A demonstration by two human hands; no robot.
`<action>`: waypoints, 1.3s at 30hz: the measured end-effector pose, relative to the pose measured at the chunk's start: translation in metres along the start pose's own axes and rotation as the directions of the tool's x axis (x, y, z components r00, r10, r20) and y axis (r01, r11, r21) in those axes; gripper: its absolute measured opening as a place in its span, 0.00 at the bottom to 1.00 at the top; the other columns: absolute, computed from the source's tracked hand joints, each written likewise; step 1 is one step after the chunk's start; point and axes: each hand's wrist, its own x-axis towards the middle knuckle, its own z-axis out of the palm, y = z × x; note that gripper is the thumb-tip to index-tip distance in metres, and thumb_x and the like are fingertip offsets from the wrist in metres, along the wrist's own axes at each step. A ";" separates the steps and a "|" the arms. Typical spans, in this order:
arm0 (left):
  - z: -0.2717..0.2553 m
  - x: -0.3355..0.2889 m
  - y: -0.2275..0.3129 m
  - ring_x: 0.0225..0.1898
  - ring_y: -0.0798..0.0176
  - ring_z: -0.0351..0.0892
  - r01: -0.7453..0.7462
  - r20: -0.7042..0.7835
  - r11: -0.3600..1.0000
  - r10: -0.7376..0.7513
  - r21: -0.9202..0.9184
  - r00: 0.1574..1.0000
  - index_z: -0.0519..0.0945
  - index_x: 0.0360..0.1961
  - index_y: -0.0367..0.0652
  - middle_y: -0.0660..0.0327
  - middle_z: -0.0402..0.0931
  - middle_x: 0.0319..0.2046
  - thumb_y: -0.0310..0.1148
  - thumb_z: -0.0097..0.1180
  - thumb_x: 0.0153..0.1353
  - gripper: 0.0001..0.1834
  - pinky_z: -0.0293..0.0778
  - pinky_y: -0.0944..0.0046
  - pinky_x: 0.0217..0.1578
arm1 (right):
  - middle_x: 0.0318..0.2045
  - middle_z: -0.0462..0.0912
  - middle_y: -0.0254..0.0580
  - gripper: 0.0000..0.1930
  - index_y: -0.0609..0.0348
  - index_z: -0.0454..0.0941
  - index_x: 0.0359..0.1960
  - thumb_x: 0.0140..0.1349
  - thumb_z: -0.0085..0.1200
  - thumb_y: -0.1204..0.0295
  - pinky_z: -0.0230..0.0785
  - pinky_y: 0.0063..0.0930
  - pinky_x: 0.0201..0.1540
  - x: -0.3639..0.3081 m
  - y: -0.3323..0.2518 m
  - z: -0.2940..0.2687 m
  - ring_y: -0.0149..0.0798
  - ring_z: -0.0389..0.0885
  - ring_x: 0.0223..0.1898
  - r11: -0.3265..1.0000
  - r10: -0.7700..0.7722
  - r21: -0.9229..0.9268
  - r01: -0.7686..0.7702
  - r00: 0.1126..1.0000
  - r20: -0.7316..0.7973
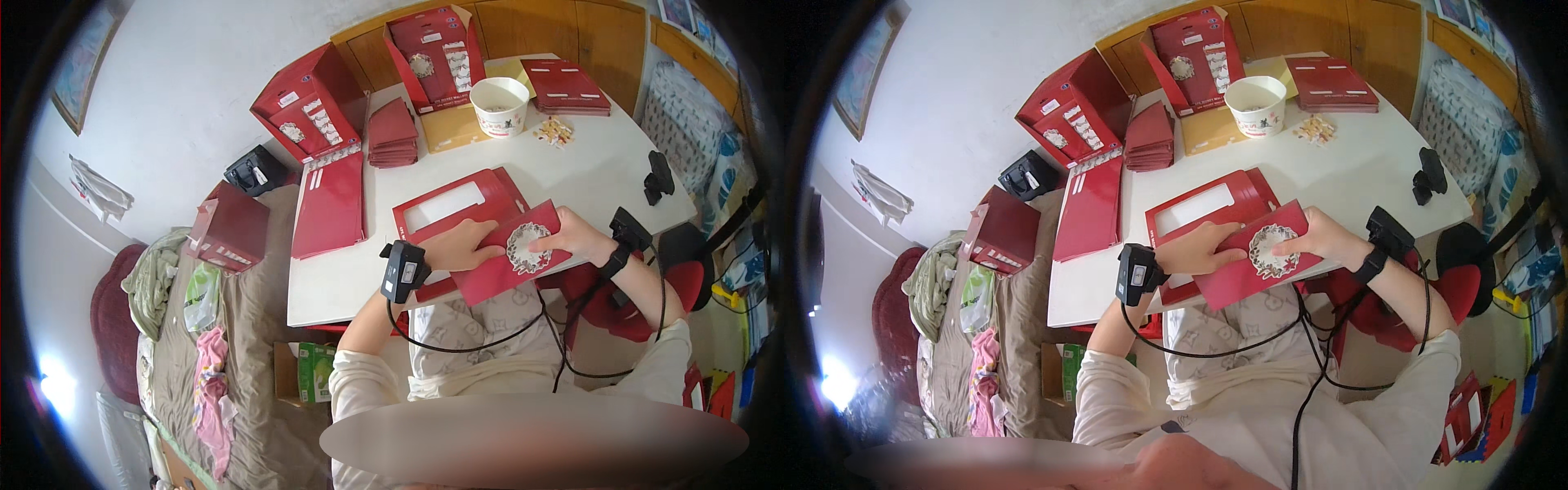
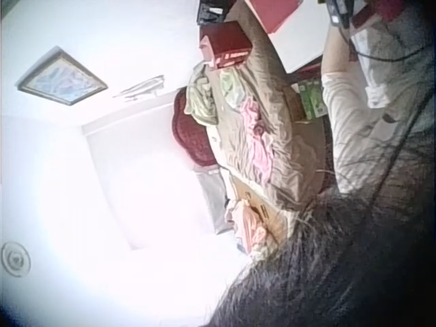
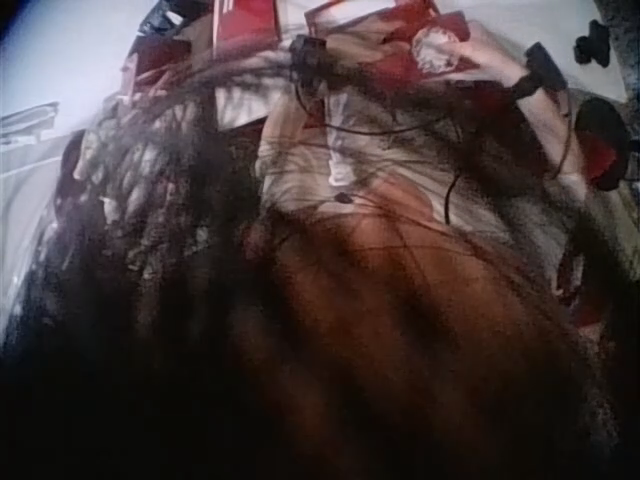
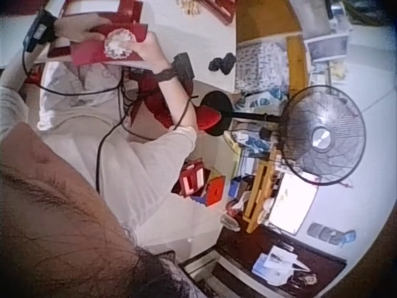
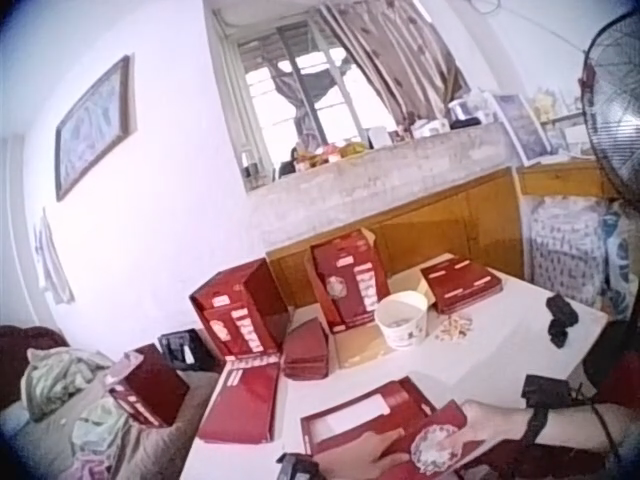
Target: Assembling and preparing decorative gift boxes for display or sale.
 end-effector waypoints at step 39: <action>-0.001 -0.040 -0.020 0.31 0.56 0.69 0.117 -0.478 0.565 0.549 0.817 0.686 0.70 0.46 0.32 0.56 0.68 0.30 0.24 0.56 0.37 0.28 0.68 0.60 0.32 | 0.42 0.78 0.37 0.21 0.62 0.69 0.49 0.52 0.58 0.77 0.69 0.27 0.48 0.012 0.007 -0.048 0.30 0.77 0.43 0.822 -0.333 0.253 0.511 0.790 -0.515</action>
